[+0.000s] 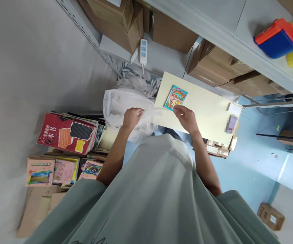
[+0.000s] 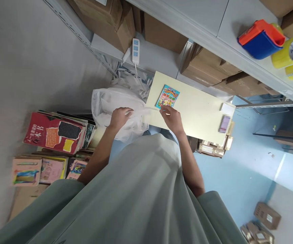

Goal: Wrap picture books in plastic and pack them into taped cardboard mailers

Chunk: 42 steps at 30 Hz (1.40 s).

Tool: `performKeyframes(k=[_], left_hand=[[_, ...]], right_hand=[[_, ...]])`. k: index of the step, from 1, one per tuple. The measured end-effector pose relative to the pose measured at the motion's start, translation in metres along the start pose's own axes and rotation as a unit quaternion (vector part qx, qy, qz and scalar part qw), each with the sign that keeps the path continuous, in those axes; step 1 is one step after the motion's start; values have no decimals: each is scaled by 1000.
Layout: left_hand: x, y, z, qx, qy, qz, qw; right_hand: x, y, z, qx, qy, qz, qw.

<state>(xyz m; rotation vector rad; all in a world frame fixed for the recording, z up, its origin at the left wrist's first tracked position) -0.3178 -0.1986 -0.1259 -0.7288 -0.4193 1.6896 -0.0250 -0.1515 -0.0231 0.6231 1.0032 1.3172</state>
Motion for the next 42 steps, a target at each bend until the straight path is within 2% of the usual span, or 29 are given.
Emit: performKeyframes(k=[3,6,11,14,18,22,28,31,34,37,42], left_hand=[[-5,-15,21,-79,-51,-40,995],[-13,-40,51,-159,-94,-96,978],[-26,-91,94,-207,-127,-158,957],[-32,-112,105,-213,-138,-183,950],[-30,-125,102,-227,-150,-191,943],[-20,-143,80,-269,-141,-223,926],[-6,-184,34,-243,-109,-274,924],[-1,-204,11,-206,-107,-309,922],[4,-224,-16,-160,-118,-329,923],[11,-244,-52,-110,-134,-328,929],[33,-276,-134,-28,-100,-301,948]], right_hand=[[-3,10,-14,-2,-17,11,1000],[-2,25,-27,4,-40,19,999],[-3,76,-37,48,-23,93,994],[-10,109,-19,74,-48,137,987],[-27,127,30,89,-122,163,975],[-36,114,73,84,-199,155,964],[-26,66,98,119,-249,123,953],[-26,34,122,113,-291,90,946],[-28,-5,153,108,-312,56,942],[-28,-51,184,125,-296,1,947],[-22,-144,225,158,-239,-117,951]])
Point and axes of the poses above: each hand's wrist, its own x-axis towards the middle knuckle, its own z-axis out of the back of the hand, y = z × x, the point moved 2 cm from there along x, towards the middle knuckle, and after that the axes turned 9 degrees about -y, right-handed, at the moved point
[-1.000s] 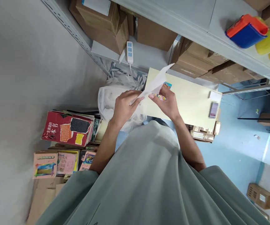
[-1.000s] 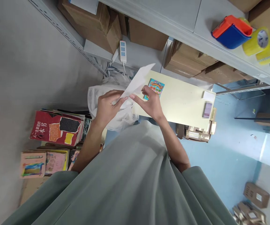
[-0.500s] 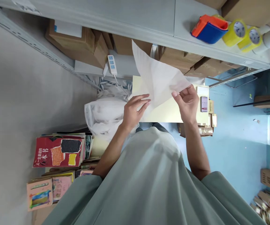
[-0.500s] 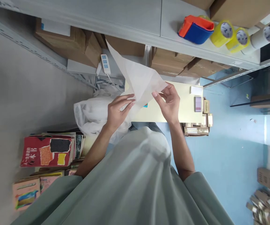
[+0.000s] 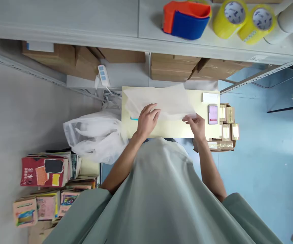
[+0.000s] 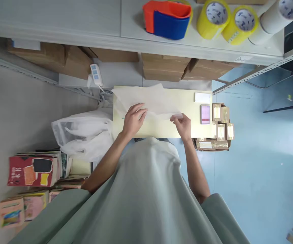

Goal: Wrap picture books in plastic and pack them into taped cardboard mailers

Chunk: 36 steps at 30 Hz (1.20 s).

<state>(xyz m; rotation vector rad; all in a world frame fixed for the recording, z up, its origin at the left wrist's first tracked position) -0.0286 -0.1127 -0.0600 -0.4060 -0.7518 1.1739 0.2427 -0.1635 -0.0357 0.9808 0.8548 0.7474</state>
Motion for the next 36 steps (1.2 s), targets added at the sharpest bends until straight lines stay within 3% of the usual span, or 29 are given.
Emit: performKeyframes(k=[7,12,16,20,22,25,28,31,34,36], left_hand=[[0,-1,-124,107,160,101,976],[-19,11,-178,153,215,188,946],[-34,25,-193,179,278,228,916],[-42,36,-189,206,327,226,894],[-43,40,-185,209,332,223,892],[-44,44,-183,207,331,221,894],[-44,44,-184,211,333,221,892],[-40,41,-191,202,339,213,894],[-35,32,-205,177,343,184,904],[-31,24,-217,170,337,171,910]], right_hand=[[49,-110,55,8,53,-151,987],[65,-170,78,-2,47,-235,971],[73,-200,93,-23,51,-251,966],[76,-213,110,-70,80,-246,963],[77,-213,118,-142,103,-222,959],[82,-202,123,-313,67,-133,938],[87,-185,98,-382,61,21,922],[92,-175,43,-387,154,168,893],[97,-177,-7,-397,222,231,860],[102,-183,-25,-411,235,242,847]])
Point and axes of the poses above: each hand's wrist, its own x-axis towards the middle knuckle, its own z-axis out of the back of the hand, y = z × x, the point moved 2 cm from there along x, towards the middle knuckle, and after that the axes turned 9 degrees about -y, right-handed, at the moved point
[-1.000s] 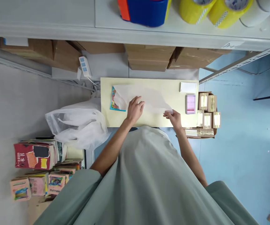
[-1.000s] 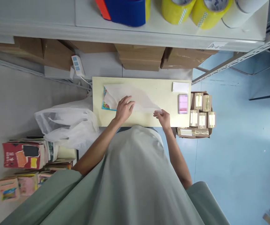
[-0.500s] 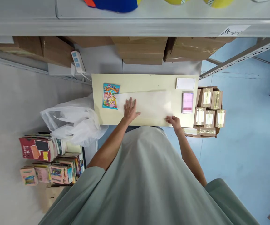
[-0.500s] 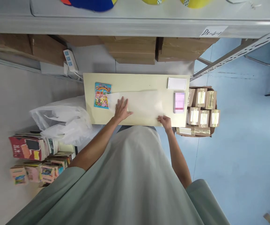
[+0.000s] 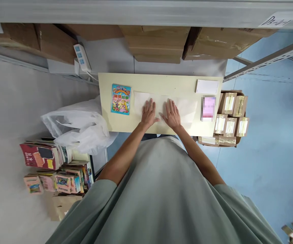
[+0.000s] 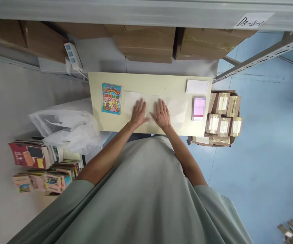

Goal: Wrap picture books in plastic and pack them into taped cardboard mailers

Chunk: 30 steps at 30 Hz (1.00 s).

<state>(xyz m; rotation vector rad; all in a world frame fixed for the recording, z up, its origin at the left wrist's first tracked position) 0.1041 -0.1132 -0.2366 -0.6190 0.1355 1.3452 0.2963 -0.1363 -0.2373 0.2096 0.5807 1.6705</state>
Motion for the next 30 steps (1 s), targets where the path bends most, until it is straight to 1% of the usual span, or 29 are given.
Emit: performKeyframes(k=[3,5,7,12,14,15,17,20,23,25,27,30], left_hand=[[4,-11,-7,-3,-19,7,1000],[0,-6,-8,-10,-30,10,999],[-10,12,-6,-16,-36,4,999],[-42,77,7,-13,-27,-8,1000],[-50,91,11,-10,-21,-13,1000],[-53,94,13,-10,-19,-14,1000],[-54,93,15,-14,-19,-19,1000],[-44,76,17,-32,-28,-52,998],[-20,52,20,-49,-37,-107,992],[-1,41,20,-56,-38,-128,989],[16,38,20,-60,-46,-119,990],[28,51,18,-57,-75,-69,993]], right_hand=[[2,-9,-6,-15,10,-3,1000],[-3,-18,-5,-10,9,-3,1000],[-8,-25,-3,2,5,-4,1000],[-10,-27,-6,9,-1,-16,1000],[-10,-26,-8,4,-2,-16,1000],[-11,-26,-8,2,-2,-16,1000],[-12,-27,-9,1,1,-14,1000],[-11,-27,-10,6,6,-13,1000],[-1,-21,-10,8,17,3,1000],[11,-12,-10,4,28,22,999],[24,-2,-10,-1,35,36,999],[38,7,-11,-12,30,36,999]])
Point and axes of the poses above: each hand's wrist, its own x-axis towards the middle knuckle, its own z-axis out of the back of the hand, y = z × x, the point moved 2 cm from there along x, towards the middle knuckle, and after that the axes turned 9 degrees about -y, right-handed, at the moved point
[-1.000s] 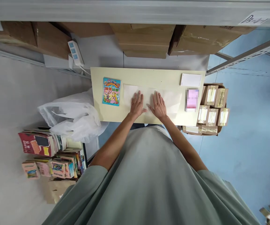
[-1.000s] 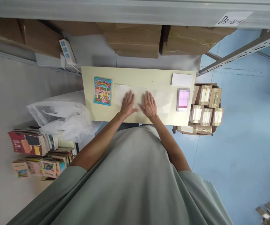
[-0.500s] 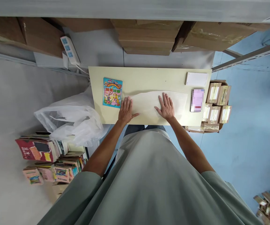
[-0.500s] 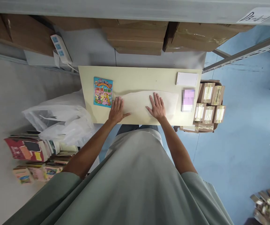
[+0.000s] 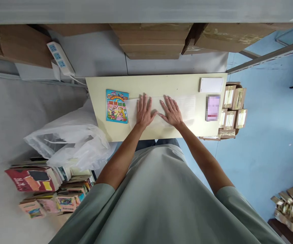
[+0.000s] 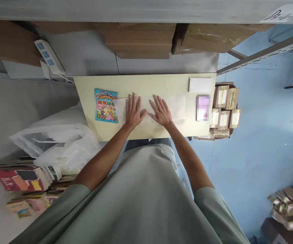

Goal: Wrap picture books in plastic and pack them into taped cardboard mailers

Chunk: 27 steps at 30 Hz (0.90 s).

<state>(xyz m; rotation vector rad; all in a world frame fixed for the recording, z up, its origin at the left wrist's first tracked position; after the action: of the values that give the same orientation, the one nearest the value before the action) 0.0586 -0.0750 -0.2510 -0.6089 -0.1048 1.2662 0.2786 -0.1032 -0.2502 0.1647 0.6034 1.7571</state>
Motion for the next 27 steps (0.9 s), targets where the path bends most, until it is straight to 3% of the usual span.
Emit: performKeyframes(k=[6,12,16,21,27], left_hand=[[-6,34,-1,-13,9,-7,1000],[-1,35,1,-23,14,3,1000],[-7,33,-2,-25,-6,8,1000],[-29,32,-11,-9,-61,76,995],[-36,34,-17,-2,-69,63,996]], right_hand=[[-20,-26,6,-18,-7,-54,998],[-57,-63,19,-27,-35,-114,993],[-64,-67,20,-27,-46,-136,989],[-70,-65,15,-39,-70,-142,987],[-78,-69,14,-56,-77,-130,987]])
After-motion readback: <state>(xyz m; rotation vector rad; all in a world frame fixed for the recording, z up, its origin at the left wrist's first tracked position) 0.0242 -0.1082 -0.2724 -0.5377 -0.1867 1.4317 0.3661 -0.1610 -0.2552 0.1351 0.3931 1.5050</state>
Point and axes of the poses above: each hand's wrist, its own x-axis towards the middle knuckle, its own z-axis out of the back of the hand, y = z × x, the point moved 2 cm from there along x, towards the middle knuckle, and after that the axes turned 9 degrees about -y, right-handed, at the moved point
